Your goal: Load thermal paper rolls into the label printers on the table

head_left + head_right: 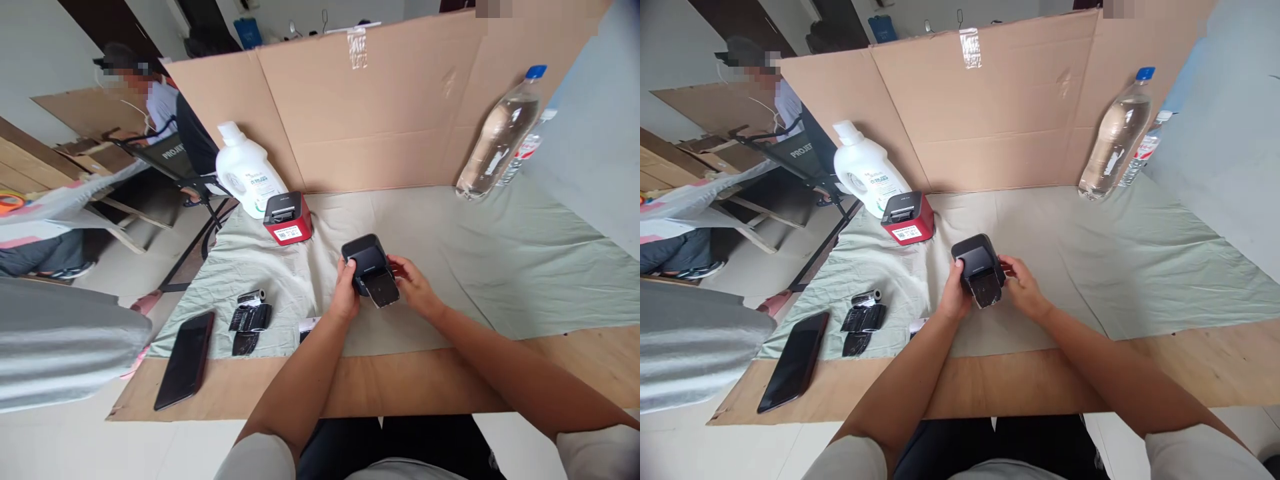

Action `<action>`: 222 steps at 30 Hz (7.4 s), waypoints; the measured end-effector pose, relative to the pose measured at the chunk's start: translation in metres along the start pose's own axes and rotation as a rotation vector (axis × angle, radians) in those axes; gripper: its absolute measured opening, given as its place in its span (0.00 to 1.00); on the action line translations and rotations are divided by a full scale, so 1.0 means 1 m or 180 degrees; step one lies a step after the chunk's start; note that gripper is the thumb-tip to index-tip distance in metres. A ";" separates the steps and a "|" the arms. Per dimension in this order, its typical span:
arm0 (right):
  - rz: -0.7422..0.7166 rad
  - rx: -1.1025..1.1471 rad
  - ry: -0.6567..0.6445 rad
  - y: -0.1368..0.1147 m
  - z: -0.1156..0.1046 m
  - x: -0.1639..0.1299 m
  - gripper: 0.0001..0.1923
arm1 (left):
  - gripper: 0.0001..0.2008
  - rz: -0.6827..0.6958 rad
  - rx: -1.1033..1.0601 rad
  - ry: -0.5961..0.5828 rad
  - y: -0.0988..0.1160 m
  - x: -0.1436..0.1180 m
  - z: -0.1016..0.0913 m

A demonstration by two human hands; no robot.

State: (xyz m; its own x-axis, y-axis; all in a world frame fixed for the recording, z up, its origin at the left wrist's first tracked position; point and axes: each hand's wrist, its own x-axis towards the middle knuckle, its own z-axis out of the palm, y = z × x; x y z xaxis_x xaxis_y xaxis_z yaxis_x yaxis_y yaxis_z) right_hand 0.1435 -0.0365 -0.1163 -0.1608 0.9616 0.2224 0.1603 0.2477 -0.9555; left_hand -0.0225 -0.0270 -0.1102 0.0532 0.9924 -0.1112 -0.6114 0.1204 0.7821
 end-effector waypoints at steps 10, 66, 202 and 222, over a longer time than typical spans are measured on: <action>0.0539 0.0542 -0.0249 0.000 0.003 0.005 0.56 | 0.26 -0.0130 0.0350 -0.0108 -0.014 -0.002 0.002; 0.0645 0.0085 0.0995 0.011 -0.021 0.013 0.31 | 0.22 0.0142 0.1341 0.0017 -0.022 -0.013 0.005; 0.0826 -0.2467 0.0257 0.017 -0.014 0.016 0.23 | 0.15 -0.0422 0.3150 -0.2220 0.109 -0.053 0.026; 0.0825 -0.2400 0.0263 0.019 -0.013 0.016 0.20 | 0.13 0.0172 0.5834 -0.1264 0.020 -0.010 0.046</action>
State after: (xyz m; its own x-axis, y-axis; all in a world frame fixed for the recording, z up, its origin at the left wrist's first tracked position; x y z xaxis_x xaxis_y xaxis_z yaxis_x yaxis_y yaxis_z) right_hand 0.1566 -0.0149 -0.1282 0.0396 0.9978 0.0531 0.8025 -0.0001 -0.5967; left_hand 0.0008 -0.0328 -0.0655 0.3861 0.9107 -0.1472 0.8617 -0.2991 0.4099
